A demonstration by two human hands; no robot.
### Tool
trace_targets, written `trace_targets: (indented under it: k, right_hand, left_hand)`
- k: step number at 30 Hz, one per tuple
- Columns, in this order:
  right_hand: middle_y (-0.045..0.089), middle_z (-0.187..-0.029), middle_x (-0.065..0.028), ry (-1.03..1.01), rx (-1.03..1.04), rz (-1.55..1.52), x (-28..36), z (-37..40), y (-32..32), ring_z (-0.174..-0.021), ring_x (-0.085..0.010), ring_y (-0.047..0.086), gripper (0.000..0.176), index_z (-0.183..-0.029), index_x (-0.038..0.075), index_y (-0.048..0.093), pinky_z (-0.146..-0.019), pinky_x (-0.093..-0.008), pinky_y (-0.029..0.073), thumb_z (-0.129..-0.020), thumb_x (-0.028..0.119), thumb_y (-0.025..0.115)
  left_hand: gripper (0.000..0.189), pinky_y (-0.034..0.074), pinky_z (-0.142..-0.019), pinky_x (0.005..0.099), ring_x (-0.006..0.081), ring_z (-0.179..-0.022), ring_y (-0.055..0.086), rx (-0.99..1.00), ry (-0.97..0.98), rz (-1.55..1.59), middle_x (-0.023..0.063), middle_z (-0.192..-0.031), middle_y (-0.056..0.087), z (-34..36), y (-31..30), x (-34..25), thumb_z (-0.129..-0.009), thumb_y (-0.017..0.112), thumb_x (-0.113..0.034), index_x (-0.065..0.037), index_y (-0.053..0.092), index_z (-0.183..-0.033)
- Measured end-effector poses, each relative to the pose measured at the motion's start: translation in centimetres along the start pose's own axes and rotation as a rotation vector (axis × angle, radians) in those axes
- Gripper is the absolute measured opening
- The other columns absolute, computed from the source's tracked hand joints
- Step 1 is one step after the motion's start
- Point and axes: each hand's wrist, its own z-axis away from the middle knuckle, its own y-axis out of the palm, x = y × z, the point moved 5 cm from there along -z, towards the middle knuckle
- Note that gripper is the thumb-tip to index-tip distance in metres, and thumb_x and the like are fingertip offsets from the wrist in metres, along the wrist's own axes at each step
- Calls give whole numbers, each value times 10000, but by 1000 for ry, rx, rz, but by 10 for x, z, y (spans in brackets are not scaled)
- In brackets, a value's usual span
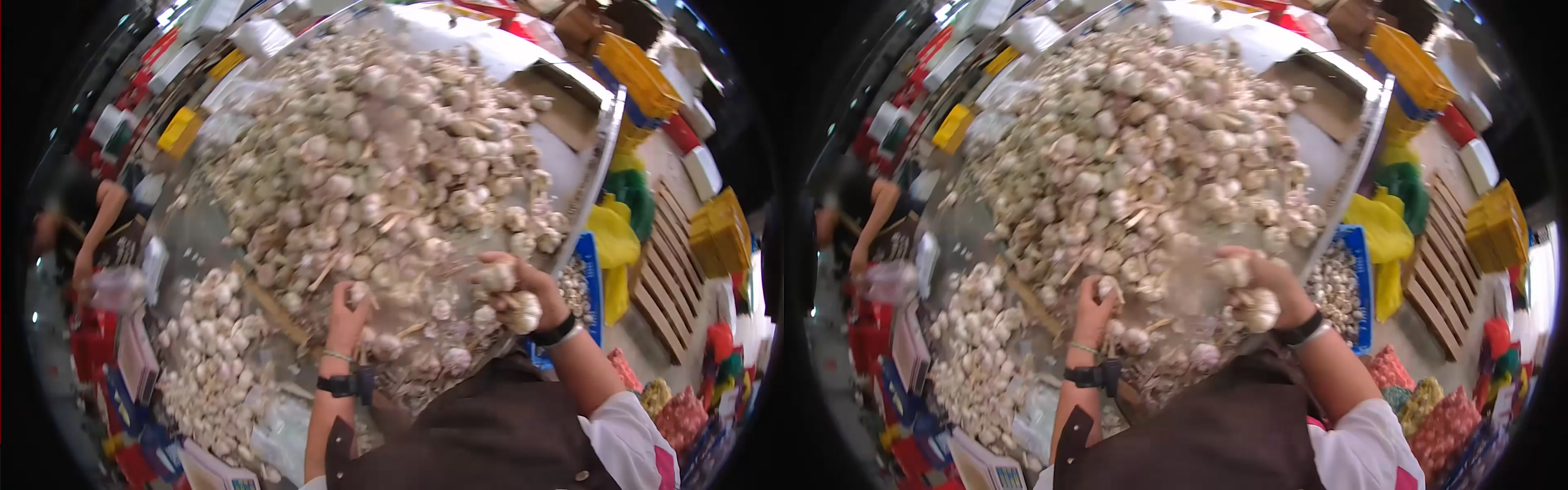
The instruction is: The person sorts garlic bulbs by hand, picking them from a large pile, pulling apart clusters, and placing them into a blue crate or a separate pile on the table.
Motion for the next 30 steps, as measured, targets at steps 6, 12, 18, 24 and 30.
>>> trace_targets:
  k: [6, 12, 18, 24, 30]
  right_hand:
    - [623, -1162, -167, -5, -140, -38, -10, 6, -25, -742, -174, 590, 559, -1360, 65, 470, -574, -332, 522, -963, 445, 573]
    - [614, -807, -92, 55, -260, 33, -16, -19, -6, -592, -142, 542, 498, -1055, 100, 578, -494, -295, 485, -984, 582, 470]
    - [632, -1121, -106, -176, 91, 973, -53, -38, 84, -986, -223, 638, 392, -1247, 60, 544, -863, -339, 532, -970, 329, 616]
    - [622, -1174, -151, -578, 346, 1423, -59, -49, 120, -1131, -315, 589, 438, -1306, 39, 523, -984, -401, 459, -947, 250, 659]
    - [643, -1002, -149, -17, 290, 1815, -48, -46, 40, -978, -338, 630, 328, -1067, 25, 631, -852, -428, 509, -831, 235, 720]
  left_hand:
    - [433, 574, -754, 341, 224, -892, 678, 169, -98, 912, 167, -1167, 646, 52, -1, -29, -965, 618, -184, -104, 472, -1365]
    - [556, 593, -750, 387, 366, -1034, 659, 570, -125, 1482, 240, -1171, 633, 76, 27, -8, -944, 472, -413, 2, 530, -1310]
    - [699, 605, -774, 409, 405, -1150, 610, 651, -424, 1414, 223, -1271, 579, 129, 71, -35, -932, 476, -554, -29, 454, -1394]
    - [822, 548, -529, 317, 176, -846, 615, 546, -127, 1747, 145, -1225, 572, 115, 33, 19, -881, 462, -736, -57, 454, -1345]
    - [591, 563, -864, 433, 281, -1109, 572, -536, 261, 1323, 164, -1366, 472, 111, -198, -12, -886, 676, -241, -60, 430, -1392]
